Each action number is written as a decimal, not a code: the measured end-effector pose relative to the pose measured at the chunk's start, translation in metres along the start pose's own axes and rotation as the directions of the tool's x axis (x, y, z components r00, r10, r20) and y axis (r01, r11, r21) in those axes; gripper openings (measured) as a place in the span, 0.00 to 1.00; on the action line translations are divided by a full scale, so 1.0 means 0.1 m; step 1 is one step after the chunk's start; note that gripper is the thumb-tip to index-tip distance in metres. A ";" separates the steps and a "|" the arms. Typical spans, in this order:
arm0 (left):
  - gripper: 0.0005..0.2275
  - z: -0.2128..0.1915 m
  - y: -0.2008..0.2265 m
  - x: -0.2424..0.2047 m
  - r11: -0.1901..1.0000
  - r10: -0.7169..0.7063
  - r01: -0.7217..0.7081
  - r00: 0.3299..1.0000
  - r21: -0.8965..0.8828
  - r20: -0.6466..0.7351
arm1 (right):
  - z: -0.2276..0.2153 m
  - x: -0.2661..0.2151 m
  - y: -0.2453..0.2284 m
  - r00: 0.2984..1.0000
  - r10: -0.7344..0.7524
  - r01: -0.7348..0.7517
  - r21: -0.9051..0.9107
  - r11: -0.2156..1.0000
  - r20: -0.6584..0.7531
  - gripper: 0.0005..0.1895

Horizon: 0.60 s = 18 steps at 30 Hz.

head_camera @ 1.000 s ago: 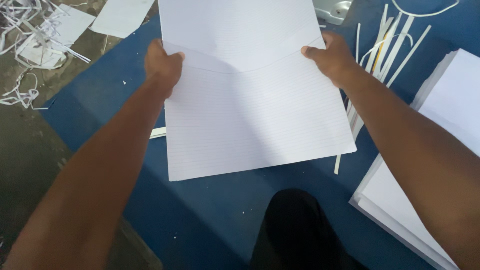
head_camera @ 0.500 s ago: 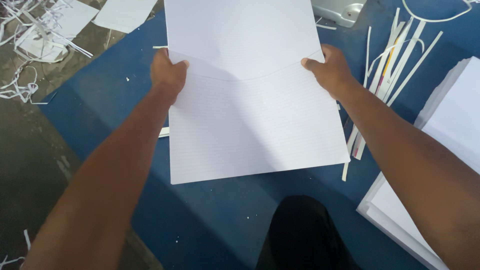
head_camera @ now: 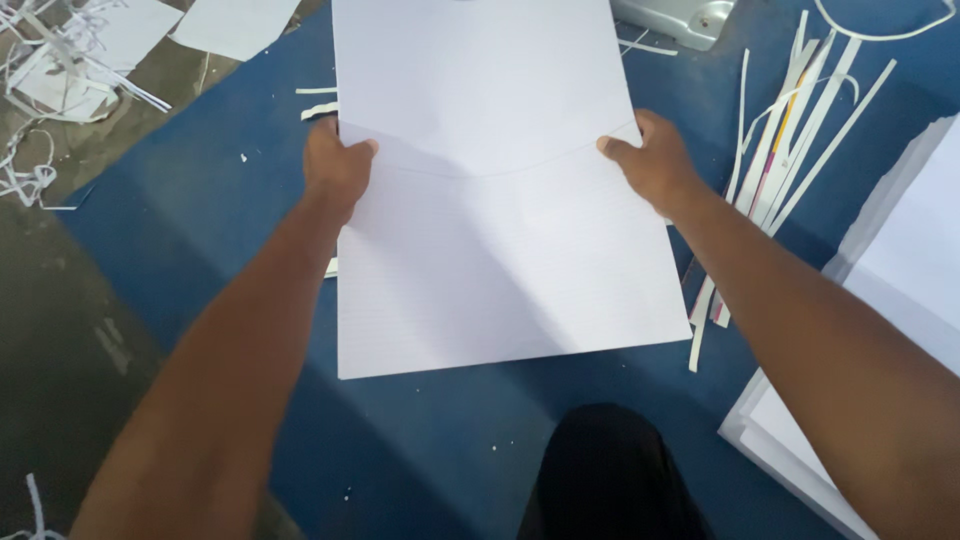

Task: The person folds lined paper sheets in half, places white plastic strips across the center, and stacks the folded sheets on top of the strips. The person repeats this process with multiple sheets and strips, building a stack of prepared paper bundles.

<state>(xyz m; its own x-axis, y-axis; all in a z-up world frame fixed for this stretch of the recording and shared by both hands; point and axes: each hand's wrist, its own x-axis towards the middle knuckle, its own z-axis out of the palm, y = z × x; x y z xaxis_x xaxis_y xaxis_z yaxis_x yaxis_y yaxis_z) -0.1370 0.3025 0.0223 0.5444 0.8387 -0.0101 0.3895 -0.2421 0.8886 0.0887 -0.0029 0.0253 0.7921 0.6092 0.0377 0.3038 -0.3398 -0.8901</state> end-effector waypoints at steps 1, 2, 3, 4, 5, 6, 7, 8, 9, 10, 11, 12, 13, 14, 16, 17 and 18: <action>0.17 0.01 -0.04 0.01 1.000 -0.021 0.021 1.000 -0.007 0.001 | 0.01 -0.01 0.01 1.000 0.021 -0.021 -0.024 0.999 0.003 0.19; 0.17 0.02 -0.08 0.03 0.999 -0.041 0.041 0.999 -0.013 0.002 | 0.01 -0.02 0.02 0.999 0.043 -0.043 -0.049 0.998 0.006 0.19; 0.18 0.03 -0.12 0.05 0.998 -0.063 0.063 0.998 -0.019 0.003 | 0.01 -0.02 0.02 0.998 0.065 -0.064 -0.073 0.995 0.011 0.18; 0.18 0.04 -0.16 0.06 0.998 -0.060 0.060 0.998 -0.016 0.002 | 0.02 -0.02 0.03 0.998 0.065 -0.063 -0.078 0.995 0.016 0.18; 0.18 0.04 -0.20 0.07 0.998 -0.056 0.056 0.998 -0.017 0.003 | 0.01 -0.02 0.04 0.998 0.063 -0.062 -0.085 0.994 0.018 0.18; 0.18 0.04 -0.24 0.09 0.999 -0.052 0.052 0.999 -0.017 0.004 | 0.00 -0.01 0.06 0.998 0.062 -0.060 -0.093 0.994 0.021 0.18; 0.18 0.05 -0.28 0.11 0.997 -0.063 0.063 0.998 -0.035 0.021 | 0.00 -0.01 0.08 0.998 0.061 -0.059 -0.079 0.995 0.023 0.18; 0.18 0.05 -0.32 0.13 0.996 -0.073 0.075 0.997 -0.053 0.038 | 0.00 -0.01 0.11 0.998 0.060 -0.058 -0.065 0.996 0.025 0.18; 0.18 0.04 -0.36 0.15 0.994 -0.081 0.085 0.995 -0.070 0.054 | 0.00 0.00 0.15 0.998 0.056 -0.055 -0.051 0.997 0.027 0.18; 0.17 0.05 -0.41 0.16 0.992 -0.099 0.103 0.994 -0.076 0.053 | 0.00 0.00 0.19 0.999 0.048 -0.046 -0.053 0.998 0.025 0.19; 0.17 0.05 -0.45 0.17 0.990 -0.114 0.118 0.992 -0.082 0.050 | 0.01 0.01 0.22 0.999 0.035 -0.033 -0.055 0.998 0.023 0.20; 0.17 0.05 -0.49 0.19 0.987 -0.128 0.132 0.991 -0.089 0.047 | 0.02 0.02 0.26 1.000 0.022 -0.021 -0.056 0.998 0.021 0.20; 0.17 0.07 -0.53 0.21 0.985 -0.127 0.131 0.991 -0.108 0.046 | 0.03 0.04 0.30 1.000 0.022 -0.021 -0.060 0.998 0.017 0.21; 0.17 0.09 -0.56 0.22 0.983 -0.125 0.130 0.991 -0.127 0.045 | 0.04 0.06 0.35 1.000 0.021 -0.021 -0.063 0.998 0.012 0.21; 0.17 0.12 -0.64 0.24 0.981 -0.144 0.149 0.988 -0.127 0.048 | 0.03 0.08 0.44 0.998 0.055 -0.054 -0.033 0.998 0.023 0.22; 0.18 0.12 -0.66 0.26 0.981 -0.159 0.164 0.986 -0.106 0.050 | 0.04 0.09 0.48 0.996 0.085 -0.086 0.007 0.996 0.036 0.22; 0.19 0.12 -0.68 0.27 0.980 -0.175 0.179 0.983 -0.084 0.051 | 0.06 0.10 0.51 0.992 0.115 -0.117 0.045 0.992 0.050 0.23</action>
<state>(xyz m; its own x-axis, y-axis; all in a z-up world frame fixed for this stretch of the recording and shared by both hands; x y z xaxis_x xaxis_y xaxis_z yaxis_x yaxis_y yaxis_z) -0.1400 0.3354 -0.0435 0.5049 0.8423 -0.1887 0.4170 -0.0466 0.9077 0.1083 -0.0098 -0.0226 0.7941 0.6014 -0.0881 0.1845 -0.3766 -0.9078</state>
